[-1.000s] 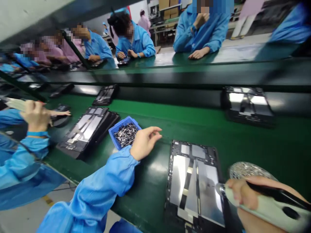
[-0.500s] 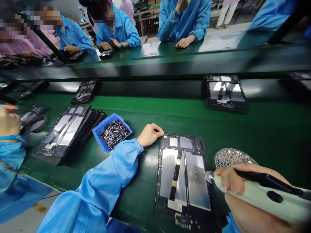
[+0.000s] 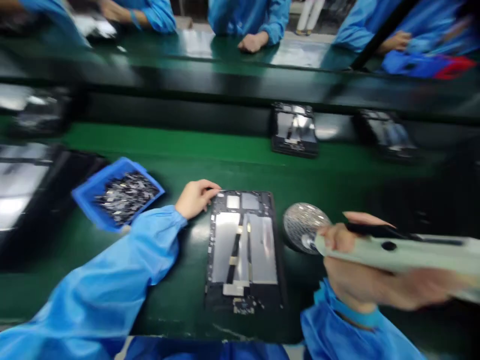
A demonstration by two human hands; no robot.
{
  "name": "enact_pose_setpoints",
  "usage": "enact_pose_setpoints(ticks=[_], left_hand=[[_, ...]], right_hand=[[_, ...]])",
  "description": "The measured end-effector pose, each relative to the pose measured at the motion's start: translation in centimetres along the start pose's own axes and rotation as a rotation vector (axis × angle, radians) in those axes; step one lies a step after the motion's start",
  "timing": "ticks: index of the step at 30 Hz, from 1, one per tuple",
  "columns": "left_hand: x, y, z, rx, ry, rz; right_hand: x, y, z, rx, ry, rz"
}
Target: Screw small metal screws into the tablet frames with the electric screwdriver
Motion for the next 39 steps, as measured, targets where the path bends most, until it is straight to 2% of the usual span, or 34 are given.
enact_pose_setpoints(ticks=[6, 10, 14, 17, 23, 30, 34, 39], left_hand=[[-1.0, 1.4, -0.4, -0.096, 0.048, -0.05], [-1.3, 1.7, -0.7, -0.042, 0.03, -0.094], [-1.1, 1.5, -1.1, -0.056, -0.005, -0.019], [-1.0, 1.5, -1.0, -0.013, -0.035, -0.028], [-0.6, 1.8, 0.2, 0.071, -0.069, -0.052], [-0.7, 1.7, -0.3, 0.04, -0.07, -0.001], [-0.8, 1.7, -0.2, 0.085, -0.07, -0.05], [-0.6, 1.7, -0.1, 0.104, -0.035, -0.054]], right_hand=[[1.0, -1.6, -0.1, 0.085, 0.175, 0.038], [1.0, -1.4, 0.4, 0.07, 0.175, 0.044], [0.5, -1.3, 0.6, 0.002, 0.14, 0.022], [0.0, -1.3, 0.7, -0.027, 0.112, -0.003], [-0.1, -1.2, 1.0, -0.007, 0.116, -0.037], [-0.2, -1.0, 1.4, -0.016, 0.122, -0.048], [-0.3, -1.0, 1.6, -0.003, 0.11, -0.055], [-0.7, -0.9, 1.5, 0.002, 0.126, -0.073]])
Point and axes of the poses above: each hand's wrist, its own y-axis away from the middle knuckle, its own x-axis out of the back of the hand, z = x × y, the point moved 5 cm from there along -y, towards the middle knuckle, and after that the axes turned 10 degrees about z, right-handed, at the moved point
